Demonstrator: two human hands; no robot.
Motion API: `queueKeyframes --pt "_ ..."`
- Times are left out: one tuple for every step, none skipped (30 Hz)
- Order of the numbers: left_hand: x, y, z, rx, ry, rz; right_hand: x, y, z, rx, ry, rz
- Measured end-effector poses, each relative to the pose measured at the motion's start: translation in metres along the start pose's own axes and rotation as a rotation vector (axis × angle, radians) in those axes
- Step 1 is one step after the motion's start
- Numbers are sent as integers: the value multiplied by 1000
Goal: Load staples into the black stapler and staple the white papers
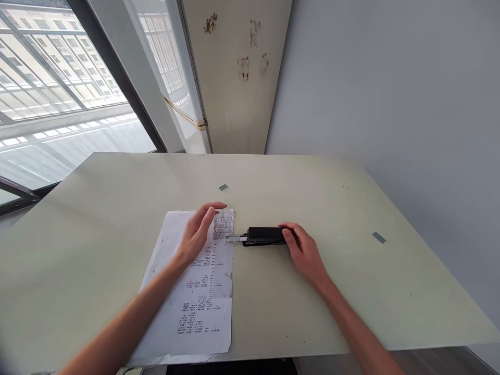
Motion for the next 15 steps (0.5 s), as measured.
queueKeyframes --pt "0 0 -2 31 35 -6 -1 0 -1 32 26 -28" --pt "-1 0 -5 56 74 -21 -2 -1 -2 69 55 -47" --pt "-3 0 -8 80 115 -42 -2 -1 -4 103 80 -53" --pt "-5 1 -10 103 160 -66 -2 -2 -6 129 98 -48" --pt "-8 2 -13 127 209 -84 -2 -4 -9 139 109 -49" --pt "-10 2 -16 151 265 -93 -2 -4 -12 130 109 -56" --pt "-13 3 -18 175 328 -91 -3 -4 -16 108 94 -71" --pt "-14 4 -21 199 399 -79 -3 -3 -19 73 69 -97" --pt "-16 4 -23 226 475 -58 -5 -1 -23 32 36 -128" --pt "-17 4 -25 256 554 -40 -7 2 -27 -17 -1 -159" --pt "-19 5 -26 290 633 -25 -9 6 -31 -70 -39 -186" --pt "-20 5 -27 324 710 -12 -13 11 -34 -125 -78 -214" --pt "-20 5 -28 358 780 0 -17 15 -38 -180 -121 -248" --pt "-20 5 -28 385 842 11 -22 19 -41 -233 -172 -289" --pt "-20 5 -27 405 894 22 -29 23 -45 -284 -233 -338"
Point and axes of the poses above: each hand's wrist, its own y-axis away from the middle knuckle, its own x-axis out of the back of the hand, z = x × y, the point moved 5 cm from there along -y, towards the middle knuckle, and after that the axes turned 7 degrees about -x, right-handed, at the moved point
